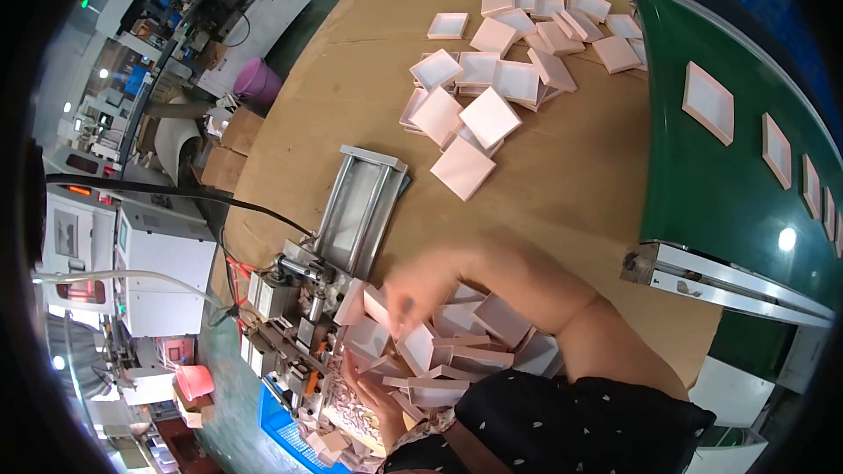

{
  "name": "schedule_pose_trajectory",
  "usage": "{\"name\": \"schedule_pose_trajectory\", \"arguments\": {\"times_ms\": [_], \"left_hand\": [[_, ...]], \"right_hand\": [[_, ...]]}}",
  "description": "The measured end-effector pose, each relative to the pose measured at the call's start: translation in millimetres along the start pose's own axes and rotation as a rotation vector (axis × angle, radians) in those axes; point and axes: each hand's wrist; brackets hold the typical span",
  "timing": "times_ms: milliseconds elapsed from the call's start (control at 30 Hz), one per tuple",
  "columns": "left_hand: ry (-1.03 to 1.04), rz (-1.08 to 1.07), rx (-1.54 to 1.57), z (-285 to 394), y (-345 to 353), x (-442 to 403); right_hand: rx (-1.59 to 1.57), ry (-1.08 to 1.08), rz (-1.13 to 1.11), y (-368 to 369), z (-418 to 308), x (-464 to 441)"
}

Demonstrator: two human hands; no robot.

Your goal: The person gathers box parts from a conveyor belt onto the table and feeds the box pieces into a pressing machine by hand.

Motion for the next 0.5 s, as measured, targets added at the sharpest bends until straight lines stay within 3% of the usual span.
{"name": "schedule_pose_trajectory", "arguments": {"times_ms": [67, 100, 133, 233, 333, 367, 500], "left_hand": [[0.024, -0.014, 0.005, -11.8, -7.3, 0.1], [0.039, -0.016, -0.033, -16.6, -12.0, 0.0], [0.034, -0.028, -0.065, -13.2, -14.6, -3.0], [0.076, -0.052, -0.113, -13.1, -17.4, -4.8], [0.078, 0.006, -0.133, -18.5, -14.5, -2.8], [0.071, -0.005, -0.156, -18.0, -15.0, -4.6], [0.06, 0.019, -0.164, -20.0, -17.5, -2.8]], "right_hand": [[-0.019, 0.108, 0.201, -57.7, -10.8, -7.4], [0.015, 0.281, 0.379, -88.8, -21.9, -11.1], [0.053, 0.11, 0.633, -118.0, 14.5, -17.9], [0.374, 0.459, 1.169, -216.6, 82.6, -9.2], [0.873, 0.766, 1.209, -276.7, 167.2, 53.4], [0.888, 0.966, 1.133, -278.4, 160.6, 70.4], [1.032, 1.145, 1.096, -299.1, 240.0, 131.5]]}}
Point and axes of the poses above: each hand's wrist, its own x-axis away from the middle knuckle, its own y-axis out of the palm, z = x × y, and after that the axes turned 5 degrees about x, right-handed
